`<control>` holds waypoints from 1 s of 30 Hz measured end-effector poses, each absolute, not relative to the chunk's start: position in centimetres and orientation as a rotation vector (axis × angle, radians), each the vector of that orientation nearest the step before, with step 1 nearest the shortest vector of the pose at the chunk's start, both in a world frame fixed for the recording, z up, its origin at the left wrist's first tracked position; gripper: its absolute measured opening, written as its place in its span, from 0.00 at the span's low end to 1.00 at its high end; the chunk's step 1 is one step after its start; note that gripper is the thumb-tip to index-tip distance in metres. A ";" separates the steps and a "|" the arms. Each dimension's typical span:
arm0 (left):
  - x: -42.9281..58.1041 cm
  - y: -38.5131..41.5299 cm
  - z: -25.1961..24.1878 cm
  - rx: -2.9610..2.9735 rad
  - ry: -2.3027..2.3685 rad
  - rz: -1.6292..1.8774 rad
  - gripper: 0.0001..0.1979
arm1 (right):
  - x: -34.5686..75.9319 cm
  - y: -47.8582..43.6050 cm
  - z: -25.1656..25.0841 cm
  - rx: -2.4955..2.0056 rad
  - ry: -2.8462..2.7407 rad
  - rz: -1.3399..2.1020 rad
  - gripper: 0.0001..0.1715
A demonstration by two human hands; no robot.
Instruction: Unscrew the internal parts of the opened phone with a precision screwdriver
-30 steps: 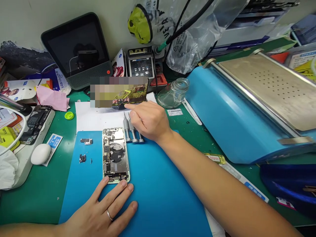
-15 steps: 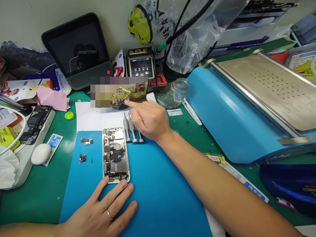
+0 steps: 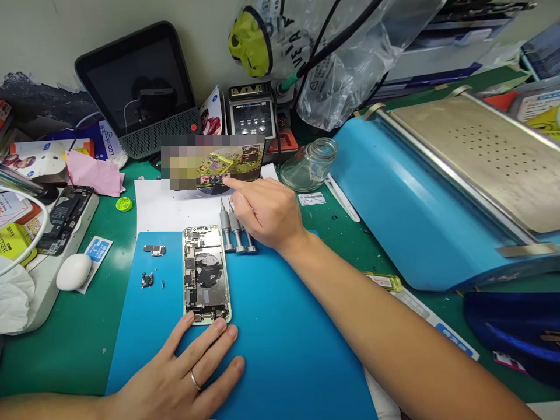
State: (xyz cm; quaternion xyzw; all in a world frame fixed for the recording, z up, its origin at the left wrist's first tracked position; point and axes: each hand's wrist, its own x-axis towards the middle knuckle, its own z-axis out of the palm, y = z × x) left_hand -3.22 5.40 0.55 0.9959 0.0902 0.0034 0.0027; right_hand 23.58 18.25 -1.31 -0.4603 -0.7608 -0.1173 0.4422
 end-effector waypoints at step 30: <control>-3.3 5.5 0.8 3.130 0.280 0.012 0.31 | 23.5 18.2 -1.3 -1.198 -1.918 -0.219 0.22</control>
